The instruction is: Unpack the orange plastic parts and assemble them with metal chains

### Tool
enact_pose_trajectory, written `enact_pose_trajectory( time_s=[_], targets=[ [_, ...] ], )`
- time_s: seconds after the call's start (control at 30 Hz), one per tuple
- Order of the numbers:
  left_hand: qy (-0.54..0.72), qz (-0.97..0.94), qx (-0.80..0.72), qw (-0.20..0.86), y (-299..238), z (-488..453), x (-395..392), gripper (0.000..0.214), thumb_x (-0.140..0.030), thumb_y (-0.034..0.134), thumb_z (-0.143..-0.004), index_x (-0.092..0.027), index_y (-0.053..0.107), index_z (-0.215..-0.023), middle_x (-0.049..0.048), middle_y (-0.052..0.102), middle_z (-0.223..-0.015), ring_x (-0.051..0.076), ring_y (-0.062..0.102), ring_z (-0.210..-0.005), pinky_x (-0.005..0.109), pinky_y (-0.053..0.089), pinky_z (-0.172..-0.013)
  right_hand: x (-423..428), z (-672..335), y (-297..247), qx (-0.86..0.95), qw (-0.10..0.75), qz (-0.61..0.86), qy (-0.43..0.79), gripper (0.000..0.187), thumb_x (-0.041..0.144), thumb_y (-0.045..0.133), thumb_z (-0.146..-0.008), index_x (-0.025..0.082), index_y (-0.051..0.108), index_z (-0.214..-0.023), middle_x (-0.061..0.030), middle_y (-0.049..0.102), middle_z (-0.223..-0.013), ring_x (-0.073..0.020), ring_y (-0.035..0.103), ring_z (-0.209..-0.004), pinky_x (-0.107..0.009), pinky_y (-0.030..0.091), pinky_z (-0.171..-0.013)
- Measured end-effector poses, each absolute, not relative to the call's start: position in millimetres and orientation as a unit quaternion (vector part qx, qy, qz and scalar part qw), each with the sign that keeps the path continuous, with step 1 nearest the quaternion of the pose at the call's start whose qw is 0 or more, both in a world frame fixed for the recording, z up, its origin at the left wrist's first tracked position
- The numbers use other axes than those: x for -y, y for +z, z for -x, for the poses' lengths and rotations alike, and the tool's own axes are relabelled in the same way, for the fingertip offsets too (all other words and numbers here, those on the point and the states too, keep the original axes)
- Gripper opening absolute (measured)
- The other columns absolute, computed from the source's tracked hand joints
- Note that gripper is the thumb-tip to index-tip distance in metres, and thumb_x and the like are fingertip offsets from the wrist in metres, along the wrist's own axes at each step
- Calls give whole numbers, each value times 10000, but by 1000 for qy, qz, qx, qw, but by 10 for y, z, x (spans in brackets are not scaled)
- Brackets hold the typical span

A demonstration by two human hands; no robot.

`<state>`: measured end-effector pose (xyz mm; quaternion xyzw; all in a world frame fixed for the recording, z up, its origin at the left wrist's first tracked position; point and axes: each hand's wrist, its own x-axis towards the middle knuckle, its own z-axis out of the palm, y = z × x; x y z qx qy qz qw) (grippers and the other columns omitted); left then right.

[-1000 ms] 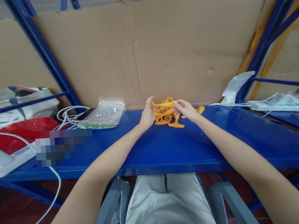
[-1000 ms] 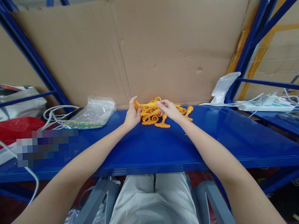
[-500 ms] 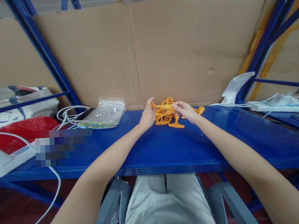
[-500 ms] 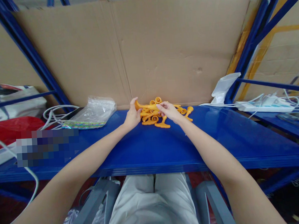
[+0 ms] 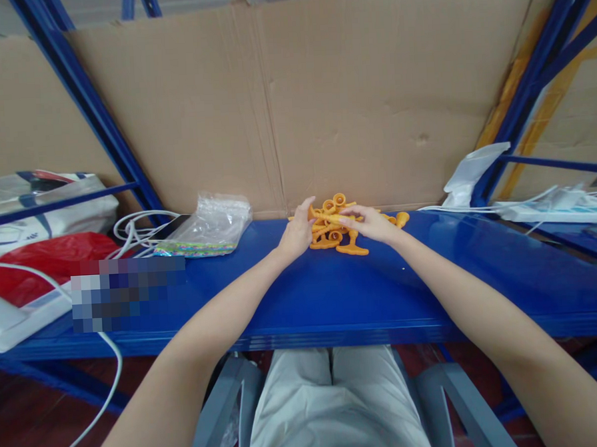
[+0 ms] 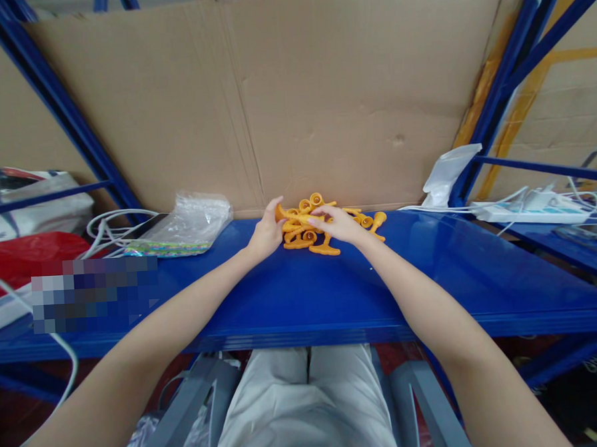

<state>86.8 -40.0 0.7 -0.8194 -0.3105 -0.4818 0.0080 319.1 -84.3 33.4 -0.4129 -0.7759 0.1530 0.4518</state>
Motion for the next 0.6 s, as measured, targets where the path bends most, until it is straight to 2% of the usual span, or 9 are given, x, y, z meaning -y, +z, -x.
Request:
enact_pose_trajectory(
  time_s=[0.13,0.33,0.6],
  targets=[
    [-437,843,312,25,13,-876,440,460,-287,451,-1011,-251,419,-1468,128,617,-1280,270,667,-1141,433,563,-977,832,-3191,293,830,380,400,80,295,501,685,-868,229,770,-947,-87,780,-994,-296,714,-990,-478,550,-928],
    [-399,856,324,58,6,-898,450,515,-198,429,-990,-249,383,-1500,113,633,-1210,240,702,-1016,407,588,-904,759,-3187,205,839,324,427,91,230,384,639,-918,190,750,-971,-90,773,-955,-257,720,-919,-419,560,-876],
    [-428,849,308,21,30,-870,423,458,-336,442,-1026,-228,406,-1470,141,623,-1290,250,688,-1098,411,571,-953,747,-3151,204,819,366,440,22,192,358,658,-915,227,741,-1029,-116,764,-1062,-308,703,-1027,-473,526,-947]
  ],
)
